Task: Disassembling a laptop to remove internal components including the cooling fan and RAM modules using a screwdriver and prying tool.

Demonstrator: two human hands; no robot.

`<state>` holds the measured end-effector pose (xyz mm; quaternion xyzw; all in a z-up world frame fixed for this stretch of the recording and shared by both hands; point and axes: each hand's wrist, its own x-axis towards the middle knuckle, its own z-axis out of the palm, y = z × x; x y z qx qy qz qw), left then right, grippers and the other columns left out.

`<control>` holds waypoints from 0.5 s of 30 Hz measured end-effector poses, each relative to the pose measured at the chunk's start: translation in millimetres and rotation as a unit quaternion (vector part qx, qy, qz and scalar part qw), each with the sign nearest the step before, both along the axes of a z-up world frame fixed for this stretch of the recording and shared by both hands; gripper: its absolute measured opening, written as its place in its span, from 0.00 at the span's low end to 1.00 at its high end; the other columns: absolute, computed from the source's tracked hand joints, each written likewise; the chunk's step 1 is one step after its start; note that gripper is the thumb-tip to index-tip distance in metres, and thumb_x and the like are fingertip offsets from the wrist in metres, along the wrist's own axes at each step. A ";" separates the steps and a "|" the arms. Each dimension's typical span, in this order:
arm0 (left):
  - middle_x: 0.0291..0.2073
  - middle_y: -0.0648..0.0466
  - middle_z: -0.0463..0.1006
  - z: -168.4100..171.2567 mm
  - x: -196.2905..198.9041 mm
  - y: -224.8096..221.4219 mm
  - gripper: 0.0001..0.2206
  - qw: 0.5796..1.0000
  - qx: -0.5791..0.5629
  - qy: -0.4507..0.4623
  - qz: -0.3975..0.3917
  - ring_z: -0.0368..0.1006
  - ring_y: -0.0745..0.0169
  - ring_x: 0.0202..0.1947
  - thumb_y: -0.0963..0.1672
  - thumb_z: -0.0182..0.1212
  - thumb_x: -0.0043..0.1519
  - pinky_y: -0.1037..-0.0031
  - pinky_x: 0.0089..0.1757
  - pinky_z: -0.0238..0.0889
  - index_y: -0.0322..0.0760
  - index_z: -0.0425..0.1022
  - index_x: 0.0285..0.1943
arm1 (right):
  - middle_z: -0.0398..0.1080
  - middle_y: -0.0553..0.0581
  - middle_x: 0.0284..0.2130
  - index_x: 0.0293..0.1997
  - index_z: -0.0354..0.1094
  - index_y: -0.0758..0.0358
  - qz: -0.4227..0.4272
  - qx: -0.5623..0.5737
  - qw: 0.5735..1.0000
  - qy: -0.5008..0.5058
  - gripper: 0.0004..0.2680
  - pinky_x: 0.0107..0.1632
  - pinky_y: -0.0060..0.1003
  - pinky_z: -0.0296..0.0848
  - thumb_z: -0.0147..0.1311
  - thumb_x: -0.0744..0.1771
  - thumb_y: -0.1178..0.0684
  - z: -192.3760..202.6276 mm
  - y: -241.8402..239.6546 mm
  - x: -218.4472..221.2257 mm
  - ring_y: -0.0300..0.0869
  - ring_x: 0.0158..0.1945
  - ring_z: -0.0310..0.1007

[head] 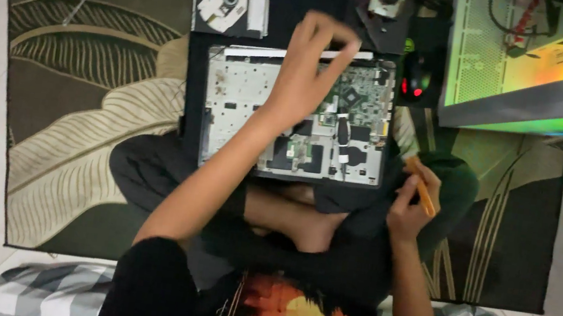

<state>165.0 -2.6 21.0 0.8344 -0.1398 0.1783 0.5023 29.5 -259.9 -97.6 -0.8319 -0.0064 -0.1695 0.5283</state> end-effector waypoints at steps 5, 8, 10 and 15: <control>0.51 0.49 0.67 -1.8 -83.2 49.7 0.03 0.994 -0.024 0.100 0.037 0.68 0.41 0.57 0.40 0.55 0.72 0.48 0.57 0.62 0.37 0.73 0.52 | 0.72 0.67 0.43 0.59 0.58 0.70 -0.024 -0.020 0.999 -0.029 0.06 0.36 0.38 0.70 0.40 0.76 0.61 -7.6 -0.2 1.9 0.45 0.26 0.70; 0.54 0.47 0.66 -4.4 -112.6 65.3 0.06 0.992 -0.014 0.107 0.069 0.68 0.39 0.59 0.39 0.56 0.71 0.46 0.57 0.62 0.37 0.72 0.55 | 0.70 0.66 0.43 0.57 0.56 0.71 -0.034 -0.016 0.999 -0.027 0.04 0.35 0.36 0.70 0.42 0.75 0.64 -24.0 -8.8 1.4 0.45 0.24 0.70; 0.55 0.49 0.66 -11.9 -121.7 61.3 0.09 0.993 -0.010 0.099 0.069 0.68 0.40 0.60 0.38 0.58 0.70 0.47 0.57 0.62 0.38 0.72 0.58 | 0.70 0.65 0.42 0.55 0.57 0.71 -0.039 -0.019 0.999 -0.023 0.03 0.35 0.35 0.69 0.44 0.75 0.65 -28.9 -10.4 0.1 0.44 0.24 0.69; 0.67 0.42 0.69 -26.6 -106.6 19.6 0.30 0.983 0.073 0.038 -0.162 0.60 0.34 0.72 0.28 0.54 0.59 0.43 0.68 0.53 0.46 0.73 0.68 | 0.68 0.62 0.40 0.53 0.61 0.72 -0.051 -0.040 0.997 -0.028 0.03 0.37 0.34 0.70 0.42 0.76 0.62 -18.7 -3.4 -0.3 0.44 0.25 0.72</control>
